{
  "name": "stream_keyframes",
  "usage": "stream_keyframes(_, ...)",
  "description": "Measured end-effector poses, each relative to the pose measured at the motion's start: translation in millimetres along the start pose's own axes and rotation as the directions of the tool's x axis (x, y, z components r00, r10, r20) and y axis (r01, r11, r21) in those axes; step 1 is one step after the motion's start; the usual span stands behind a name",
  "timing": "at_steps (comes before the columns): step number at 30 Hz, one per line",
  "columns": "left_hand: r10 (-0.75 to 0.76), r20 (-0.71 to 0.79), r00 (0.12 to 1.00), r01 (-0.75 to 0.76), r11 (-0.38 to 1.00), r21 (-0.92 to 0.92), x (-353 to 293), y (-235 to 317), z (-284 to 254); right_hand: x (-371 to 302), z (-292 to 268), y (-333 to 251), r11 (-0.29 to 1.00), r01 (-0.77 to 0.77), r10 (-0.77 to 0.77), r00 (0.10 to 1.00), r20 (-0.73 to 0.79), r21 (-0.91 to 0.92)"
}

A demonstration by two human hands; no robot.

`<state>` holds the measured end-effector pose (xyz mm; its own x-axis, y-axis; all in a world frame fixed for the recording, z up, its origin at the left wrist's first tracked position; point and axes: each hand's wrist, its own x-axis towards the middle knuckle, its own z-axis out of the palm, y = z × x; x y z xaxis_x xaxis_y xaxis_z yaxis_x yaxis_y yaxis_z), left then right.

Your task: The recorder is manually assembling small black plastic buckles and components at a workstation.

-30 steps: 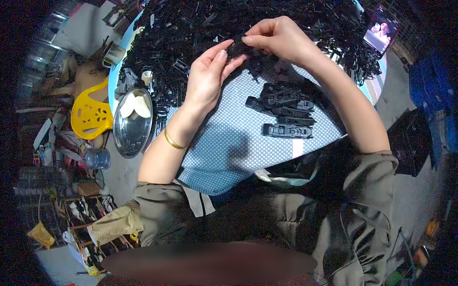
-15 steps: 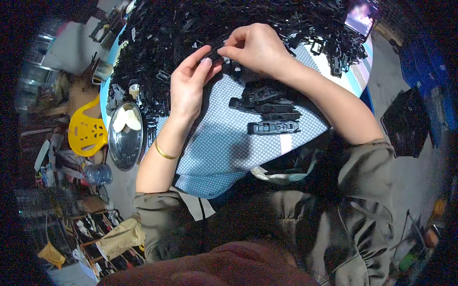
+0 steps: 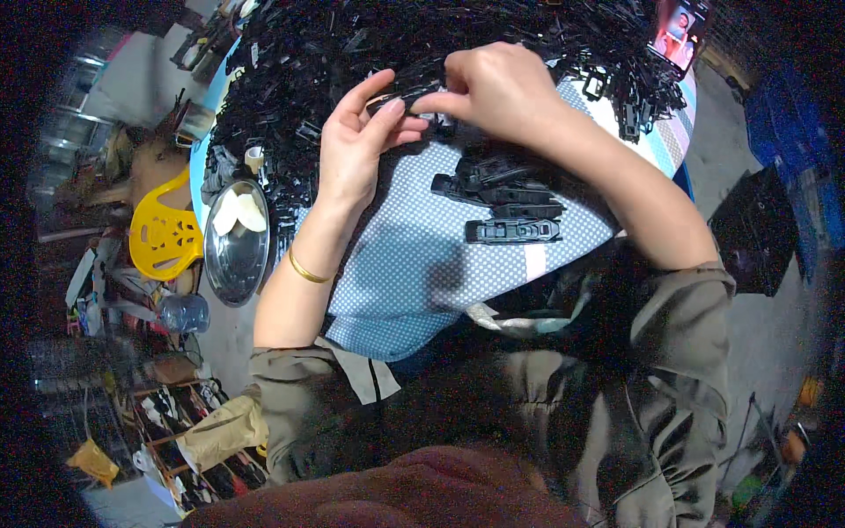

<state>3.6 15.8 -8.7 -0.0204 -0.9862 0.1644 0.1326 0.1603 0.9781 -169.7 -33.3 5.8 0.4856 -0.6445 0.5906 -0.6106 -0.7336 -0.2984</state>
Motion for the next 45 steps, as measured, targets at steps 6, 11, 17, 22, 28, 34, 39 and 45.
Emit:
stream_keyframes(6, -0.013, -0.009, 1.0, 0.013, 0.999, -0.05, 0.2, 2.3, -2.0, -27.2, -61.2, 63.4, 0.854, 0.178, -0.006, 0.943, 0.332, -0.488)
stream_keyframes(11, -0.072, 0.033, 0.997, 0.074, 0.997, -0.034, -2.9, -0.4, 5.0, -55.9, -64.9, 76.6, 0.629, 0.182, 0.259, 0.868, 0.424, -0.756)
stream_keyframes(17, -0.086, 0.057, 0.995, 0.09, 0.994, -0.055, -4.9, 1.0, 4.8, -44.9, -53.7, 82.5, 0.666, 0.196, 0.154, 0.908, 0.389, -0.72)
stream_keyframes(22, -0.112, 0.05, 0.992, 0.119, 0.979, -0.166, -2.3, -1.9, 3.5, -16.9, -56.5, 59.0, 0.962, 0.145, -0.099, 0.975, 0.2, -0.231)
stream_keyframes(28, -0.102, -0.003, 0.995, 0.098, 0.966, -0.237, 0.1, -0.6, 1.0, 24.3, -21.8, 25.8, 0.975, 0.033, -0.086, 0.967, 0.241, 0.219)
stream_keyframes(34, -0.069, -0.048, 0.996, 0.059, 0.979, -0.194, 0.9, -1.7, -3.2, 30.0, -9.3, 5.4, 0.863, -0.188, -0.001, 0.928, 0.374, 0.47)
stream_keyframes(39, -0.048, -0.072, 0.996, 0.036, 0.987, -0.158, -0.4, -6.0, -1.7, 19.8, -4.8, 7.0, 0.854, -0.178, 0.01, 0.945, 0.327, 0.489)
stream_keyframes(45, -0.069, -0.044, 0.997, 0.062, 0.987, -0.147, 0.6, -9.6, 0.6, 11.8, 4.8, 0.7, 0.938, 0.04, -0.091, 0.987, 0.132, 0.343)
